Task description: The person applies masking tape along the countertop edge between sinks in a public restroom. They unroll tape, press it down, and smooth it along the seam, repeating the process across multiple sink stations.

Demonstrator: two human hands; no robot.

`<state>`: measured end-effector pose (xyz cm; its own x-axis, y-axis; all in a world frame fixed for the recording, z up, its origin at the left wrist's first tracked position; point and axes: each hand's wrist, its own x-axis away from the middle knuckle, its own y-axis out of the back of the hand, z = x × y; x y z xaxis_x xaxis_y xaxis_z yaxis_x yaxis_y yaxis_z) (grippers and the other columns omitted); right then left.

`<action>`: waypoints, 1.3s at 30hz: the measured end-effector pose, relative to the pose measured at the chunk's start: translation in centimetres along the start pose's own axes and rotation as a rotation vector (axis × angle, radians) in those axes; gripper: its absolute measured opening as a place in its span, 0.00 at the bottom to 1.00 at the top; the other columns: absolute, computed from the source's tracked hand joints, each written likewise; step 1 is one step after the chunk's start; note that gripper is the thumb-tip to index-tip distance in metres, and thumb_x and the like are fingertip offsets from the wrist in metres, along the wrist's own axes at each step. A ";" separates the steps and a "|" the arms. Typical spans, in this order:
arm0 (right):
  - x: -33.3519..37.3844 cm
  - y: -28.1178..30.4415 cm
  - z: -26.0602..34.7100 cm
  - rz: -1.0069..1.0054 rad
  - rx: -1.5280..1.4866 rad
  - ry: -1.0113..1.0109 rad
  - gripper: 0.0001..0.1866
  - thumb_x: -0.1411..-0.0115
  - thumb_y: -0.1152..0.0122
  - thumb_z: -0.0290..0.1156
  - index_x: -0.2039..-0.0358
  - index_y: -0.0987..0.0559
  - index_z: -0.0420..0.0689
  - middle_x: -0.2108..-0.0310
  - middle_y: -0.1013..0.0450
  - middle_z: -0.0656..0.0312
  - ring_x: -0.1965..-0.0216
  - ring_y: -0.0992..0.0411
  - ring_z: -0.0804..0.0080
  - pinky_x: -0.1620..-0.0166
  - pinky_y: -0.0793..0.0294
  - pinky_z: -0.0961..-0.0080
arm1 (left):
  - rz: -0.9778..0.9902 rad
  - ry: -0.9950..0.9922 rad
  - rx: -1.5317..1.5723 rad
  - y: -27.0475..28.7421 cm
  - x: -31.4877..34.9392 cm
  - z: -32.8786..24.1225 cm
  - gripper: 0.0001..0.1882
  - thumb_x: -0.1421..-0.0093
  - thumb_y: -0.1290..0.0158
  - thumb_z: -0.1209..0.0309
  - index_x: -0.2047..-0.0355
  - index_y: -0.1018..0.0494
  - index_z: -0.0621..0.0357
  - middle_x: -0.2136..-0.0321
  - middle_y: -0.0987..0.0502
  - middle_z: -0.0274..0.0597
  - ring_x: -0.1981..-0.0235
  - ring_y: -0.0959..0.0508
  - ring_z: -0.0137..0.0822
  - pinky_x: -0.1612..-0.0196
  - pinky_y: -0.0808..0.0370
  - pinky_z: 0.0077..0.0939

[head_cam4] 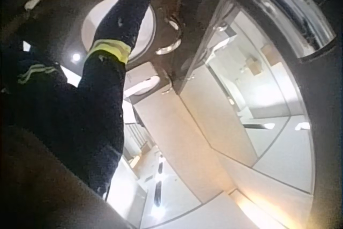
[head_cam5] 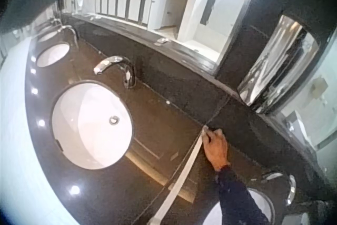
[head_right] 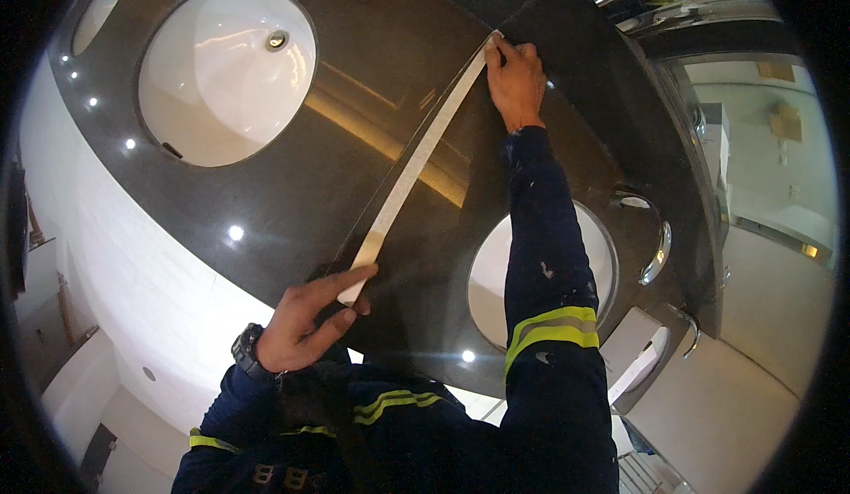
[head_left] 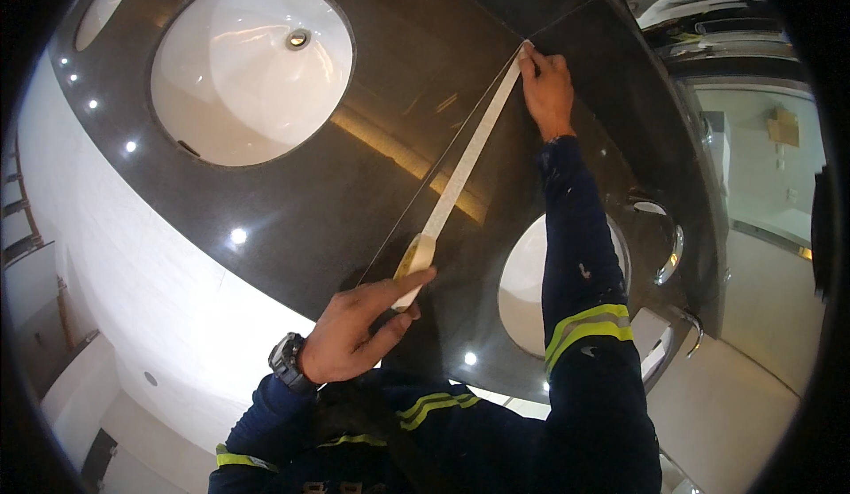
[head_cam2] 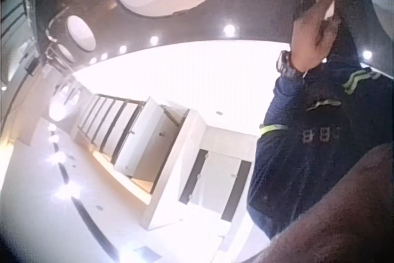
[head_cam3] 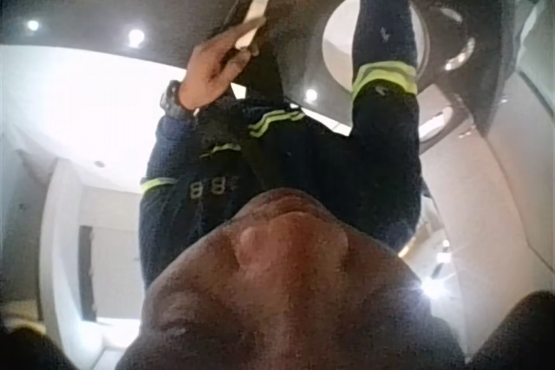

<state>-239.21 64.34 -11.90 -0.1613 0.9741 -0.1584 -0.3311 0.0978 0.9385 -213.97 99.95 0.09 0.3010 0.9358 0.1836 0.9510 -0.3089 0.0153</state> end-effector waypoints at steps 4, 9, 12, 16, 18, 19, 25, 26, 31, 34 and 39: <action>-0.2 -0.1 -0.2 -0.038 0.037 0.005 0.23 0.28 0.51 0.51 0.40 0.19 0.57 0.54 0.26 0.52 0.50 0.26 0.53 0.44 0.27 0.59 | 0.013 0.044 -0.065 0.6 2.2 1.3 0.23 0.31 0.54 0.78 0.36 0.30 0.62 0.60 0.18 0.49 0.65 0.17 0.36 0.57 0.22 0.33; -0.3 -0.3 -0.8 -0.020 0.047 0.017 0.23 0.28 0.53 0.51 0.39 0.20 0.60 0.52 0.26 0.52 0.48 0.27 0.52 0.43 0.27 0.56 | -0.031 0.397 -0.026 0.8 2.4 -0.3 0.21 0.28 0.57 0.77 0.36 0.29 0.59 0.60 0.18 0.50 0.68 0.17 0.35 0.61 0.20 0.30; -0.1 -0.5 -1.1 -0.065 0.069 0.070 0.23 0.28 0.53 0.51 0.39 0.20 0.60 0.52 0.25 0.51 0.49 0.26 0.50 0.43 0.27 0.54 | -0.075 0.332 0.134 0.5 3.9 -0.4 0.21 0.27 0.57 0.75 0.35 0.31 0.61 0.61 0.17 0.50 0.67 0.17 0.35 0.57 0.20 0.32; -0.6 -0.4 -0.5 -0.062 0.040 0.050 0.23 0.28 0.53 0.50 0.42 0.18 0.58 0.51 0.25 0.50 0.47 0.26 0.50 0.43 0.27 0.54 | -0.171 0.058 0.178 -0.9 7.6 1.9 0.25 0.29 0.54 0.77 0.32 0.36 0.62 0.65 0.15 0.48 0.65 0.14 0.36 0.52 0.22 0.32; -0.1 -0.7 -0.7 -0.062 0.013 0.057 0.24 0.28 0.52 0.51 0.42 0.18 0.55 0.51 0.26 0.49 0.48 0.27 0.49 0.43 0.28 0.58 | -0.141 0.136 0.166 -0.5 9.0 1.9 0.25 0.29 0.53 0.77 0.32 0.36 0.62 0.64 0.15 0.49 0.65 0.14 0.37 0.53 0.22 0.32; -0.2 -0.6 -0.8 -0.069 0.001 0.062 0.24 0.28 0.52 0.52 0.42 0.18 0.54 0.51 0.26 0.49 0.48 0.27 0.49 0.42 0.29 0.59 | -0.126 0.169 0.159 -0.3 9.1 1.6 0.25 0.29 0.53 0.76 0.32 0.35 0.61 0.64 0.15 0.50 0.66 0.14 0.37 0.54 0.21 0.32; -0.4 -0.6 -1.2 -0.061 0.054 0.073 0.24 0.29 0.51 0.53 0.41 0.19 0.57 0.51 0.26 0.50 0.47 0.27 0.50 0.42 0.28 0.57 | -0.184 0.428 -0.130 -0.5 8.6 0.9 0.20 0.28 0.53 0.73 0.38 0.28 0.61 0.69 0.16 0.51 0.73 0.16 0.37 0.62 0.21 0.31; -0.4 -0.6 -1.1 -0.058 0.057 0.062 0.24 0.29 0.51 0.53 0.41 0.19 0.58 0.50 0.26 0.51 0.47 0.27 0.51 0.43 0.27 0.56 | -0.199 0.441 -0.154 -0.6 8.6 0.5 0.20 0.28 0.53 0.73 0.38 0.27 0.61 0.70 0.16 0.51 0.73 0.17 0.38 0.63 0.21 0.31; -0.1 0.1 0.0 -0.011 0.086 0.018 0.26 0.31 0.47 0.56 0.40 0.19 0.58 0.50 0.27 0.52 0.46 0.27 0.52 0.43 0.27 0.58 | -0.140 0.523 -0.016 -1.0 9.2 0.4 0.23 0.31 0.52 0.74 0.35 0.29 0.56 0.71 0.17 0.52 0.74 0.17 0.41 0.63 0.21 0.32; -0.1 -0.1 -0.3 -0.055 0.052 0.086 0.25 0.33 0.43 0.54 0.41 0.19 0.57 0.52 0.27 0.53 0.47 0.27 0.53 0.44 0.27 0.56 | -0.151 0.538 -0.134 -1.5 8.7 0.4 0.25 0.31 0.54 0.75 0.34 0.31 0.57 0.76 0.20 0.46 0.76 0.20 0.35 0.63 0.22 0.31; 0.1 -0.1 -0.4 -0.058 0.027 0.058 0.24 0.34 0.42 0.52 0.41 0.18 0.58 0.54 0.27 0.54 0.49 0.27 0.53 0.45 0.26 0.57 | -0.173 0.536 -0.147 -1.6 8.6 0.8 0.25 0.33 0.51 0.74 0.35 0.30 0.56 0.71 0.19 0.56 0.73 0.18 0.47 0.62 0.21 0.34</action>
<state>-239.56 64.35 -12.14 -0.1965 0.9534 -0.2290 -0.3166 0.1594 0.9351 -212.85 108.61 0.83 0.0275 0.7700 0.6374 0.9519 -0.2149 0.2186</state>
